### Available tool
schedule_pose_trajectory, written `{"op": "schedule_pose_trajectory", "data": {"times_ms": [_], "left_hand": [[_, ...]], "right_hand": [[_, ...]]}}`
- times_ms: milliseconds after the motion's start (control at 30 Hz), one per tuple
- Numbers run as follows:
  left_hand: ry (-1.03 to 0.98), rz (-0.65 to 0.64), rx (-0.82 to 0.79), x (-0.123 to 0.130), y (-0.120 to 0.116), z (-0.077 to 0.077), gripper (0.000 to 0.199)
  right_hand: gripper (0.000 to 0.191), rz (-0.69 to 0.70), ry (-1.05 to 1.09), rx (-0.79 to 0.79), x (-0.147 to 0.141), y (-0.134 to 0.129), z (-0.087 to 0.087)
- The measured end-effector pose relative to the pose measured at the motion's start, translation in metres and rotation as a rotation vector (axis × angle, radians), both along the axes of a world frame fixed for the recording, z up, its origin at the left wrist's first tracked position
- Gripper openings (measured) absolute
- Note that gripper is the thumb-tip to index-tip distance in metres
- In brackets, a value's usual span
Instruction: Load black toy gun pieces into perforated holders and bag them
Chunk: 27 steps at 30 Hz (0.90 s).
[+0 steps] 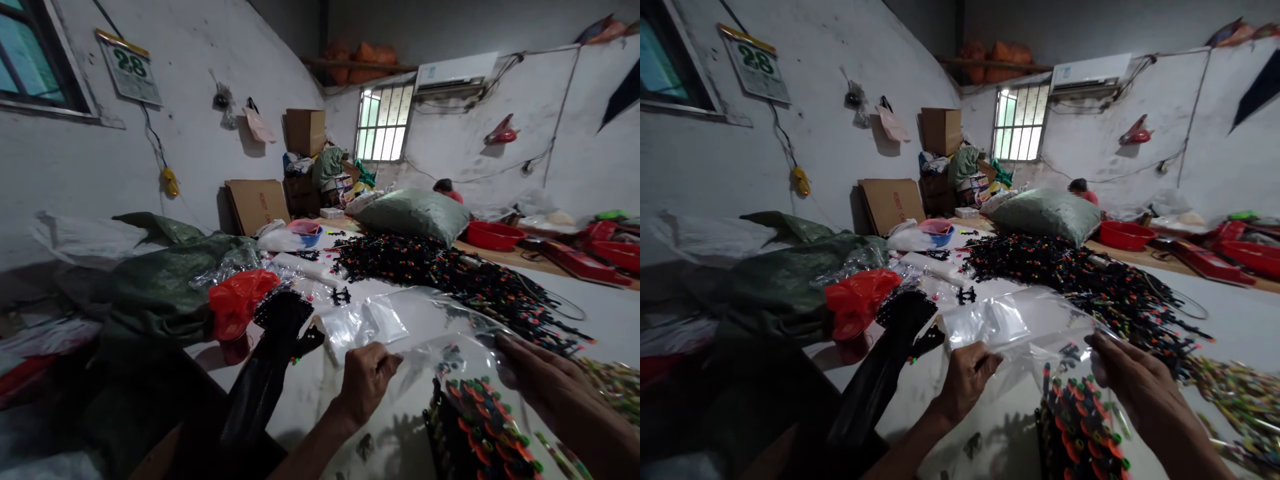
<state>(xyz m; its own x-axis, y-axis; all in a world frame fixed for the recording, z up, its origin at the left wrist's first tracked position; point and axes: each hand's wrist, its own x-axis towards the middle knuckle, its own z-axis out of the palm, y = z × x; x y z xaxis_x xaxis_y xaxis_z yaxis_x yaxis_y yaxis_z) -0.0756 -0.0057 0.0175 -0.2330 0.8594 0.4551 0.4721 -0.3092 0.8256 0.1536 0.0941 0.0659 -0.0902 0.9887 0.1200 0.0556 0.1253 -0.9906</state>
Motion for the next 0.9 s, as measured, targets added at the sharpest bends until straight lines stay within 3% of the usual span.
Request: {"op": "schedule_pose_trajectory", "data": {"times_ms": [133,167,233,400,500,600,667,767,833,900], "left_hand": [[0.043,-0.117,-0.196,-0.013,-0.01,-0.013,0.029],[0.038,-0.153,-0.239,-0.015,-0.012,-0.012,0.025],[-0.003,-0.213,-0.29,-0.019,-0.015,-0.006,0.037],[-0.166,-0.265,-0.247,-0.009,-0.006,0.02,0.05],[-0.191,-0.256,-0.211,0.004,-0.002,0.024,0.048],[-0.175,-0.15,-0.118,0.013,-0.01,0.02,0.036],[-0.075,-0.011,0.017,0.015,-0.015,0.019,0.029],[0.253,0.108,0.214,0.018,-0.009,0.028,0.035],[0.431,-0.01,0.216,0.022,0.006,0.042,0.044],[0.471,-0.164,0.153,0.024,0.024,0.055,0.038]], "right_hand": [[0.038,0.002,-0.022,-0.043,-0.019,-0.014,-0.005],[0.041,0.019,-0.052,-0.01,-0.026,-0.019,-0.006],[0.047,0.075,-0.137,0.041,-0.039,-0.031,-0.006],[0.053,0.257,-0.203,0.096,-0.068,-0.058,-0.002],[0.045,0.376,-0.184,0.084,-0.072,-0.063,0.001],[0.041,0.263,-0.196,0.097,-0.062,-0.054,0.006],[0.042,0.181,-0.2,0.159,-0.052,-0.046,0.012],[0.045,0.358,-0.238,0.138,-0.042,-0.038,0.027],[0.044,0.521,-0.226,0.077,-0.038,-0.036,0.038],[0.036,0.56,-0.178,0.056,-0.032,-0.035,0.047]]}}
